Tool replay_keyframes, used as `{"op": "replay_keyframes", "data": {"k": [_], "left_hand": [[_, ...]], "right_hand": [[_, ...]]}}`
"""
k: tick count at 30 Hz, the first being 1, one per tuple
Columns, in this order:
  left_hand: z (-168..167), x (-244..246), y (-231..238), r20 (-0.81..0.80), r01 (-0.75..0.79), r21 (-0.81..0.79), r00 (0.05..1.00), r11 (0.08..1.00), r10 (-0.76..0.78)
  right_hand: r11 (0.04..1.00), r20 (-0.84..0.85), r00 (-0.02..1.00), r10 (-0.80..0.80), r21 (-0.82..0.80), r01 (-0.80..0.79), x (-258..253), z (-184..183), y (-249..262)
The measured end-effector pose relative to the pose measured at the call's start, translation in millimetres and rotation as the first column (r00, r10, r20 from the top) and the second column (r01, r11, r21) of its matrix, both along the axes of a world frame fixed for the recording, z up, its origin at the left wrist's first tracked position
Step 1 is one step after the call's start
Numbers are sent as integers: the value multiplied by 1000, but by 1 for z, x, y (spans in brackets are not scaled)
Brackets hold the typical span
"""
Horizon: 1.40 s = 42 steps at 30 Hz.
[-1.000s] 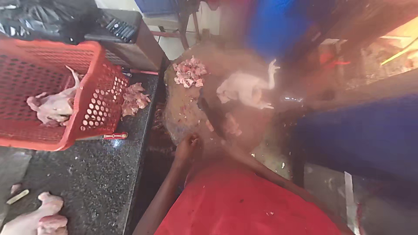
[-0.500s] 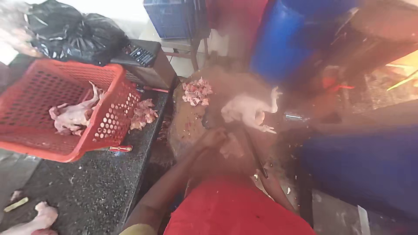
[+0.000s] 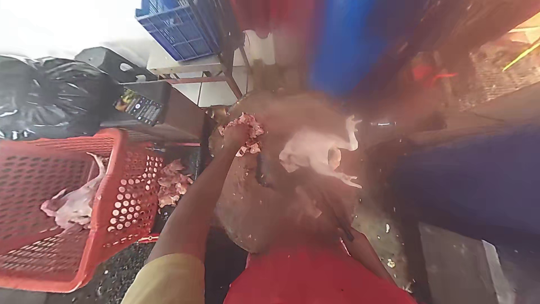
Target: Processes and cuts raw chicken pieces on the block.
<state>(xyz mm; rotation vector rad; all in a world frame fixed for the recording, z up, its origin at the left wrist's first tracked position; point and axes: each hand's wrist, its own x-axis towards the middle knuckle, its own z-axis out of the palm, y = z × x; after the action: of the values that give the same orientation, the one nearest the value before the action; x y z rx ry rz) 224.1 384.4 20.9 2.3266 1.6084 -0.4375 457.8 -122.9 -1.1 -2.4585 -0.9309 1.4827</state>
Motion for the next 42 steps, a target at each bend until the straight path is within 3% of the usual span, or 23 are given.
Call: {"op": "replay_keyframes", "data": {"k": [3,5,6,8,10,11,14,16,17,18,19,20,21,22,23,26,30,33,35,37,39,42], "left_hand": [[3,2,7,25,-20,-37,999,999,21],[10,-8,5,245,-103,-59,963,993,115],[14,-17,-3,399,-154,-94,899,984,179],[24,-41,-36,671,-210,-271,659,940,340],[41,-63,-90,758,-167,-543,325,823,565],[46,-71,-118,729,-118,-642,211,758,651],[30,-94,-194,594,41,-804,74,593,801],[11,-95,-238,581,66,-813,13,579,814],[2,-91,-258,601,34,-799,20,600,799],[-6,-87,-275,636,-42,-766,94,641,766],[-13,-85,-289,659,-157,-688,275,709,700],[-21,-84,-300,611,-240,-566,520,789,597],[-28,-85,-310,505,-270,-452,708,850,494],[-33,-87,-318,420,-274,-385,798,881,432],[-34,-89,-324,388,-273,-358,826,893,408],[-29,-100,-340,466,-257,-369,781,893,417],[-23,-125,-347,494,-371,-410,677,833,545],[-24,-146,-353,487,-453,-394,635,800,599],[-23,-154,-357,495,-472,-368,630,801,598],[-22,-157,-362,497,-484,-357,626,799,601],[-23,-158,-363,486,-483,-363,631,797,604],[-21,-151,-367,485,-415,-383,670,825,562]], "right_hand": [[1000,-21,1000,-23,1,23,2,4,5],[1000,-38,999,-25,-9,25,7,5,8],[1000,-44,999,-25,-8,24,8,6,8],[1000,-47,999,-11,-3,11,10,5,6],[1000,-44,999,17,13,-17,11,3,5],[999,-41,999,33,24,-32,11,3,6],[995,-4,995,98,32,-98,13,3,4],[988,43,987,156,15,-157,14,3,7],[982,72,980,187,15,-188,13,3,7],[977,96,973,208,20,-211,11,4,8],[973,122,967,222,42,-228,7,5,10],[969,128,965,228,69,-238,1,9,13],[965,107,967,233,96,-243,-8,16,17],[959,66,968,241,134,-248,-17,25,22],[949,23,967,254,185,-253,-28,34,29],[906,-111,944,311,334,-260,-57,63,49],[752,-258,841,477,615,-238,-91,103,75],[689,-102,821,562,607,-397,-109,105,82],[737,-17,815,579,438,-515,-113,71,81],[806,-69,822,565,257,-533,-109,38,79],[848,-143,846,513,239,-474,-100,30,73],[917,-258,908,330,316,-243,-89,46,42]]}}
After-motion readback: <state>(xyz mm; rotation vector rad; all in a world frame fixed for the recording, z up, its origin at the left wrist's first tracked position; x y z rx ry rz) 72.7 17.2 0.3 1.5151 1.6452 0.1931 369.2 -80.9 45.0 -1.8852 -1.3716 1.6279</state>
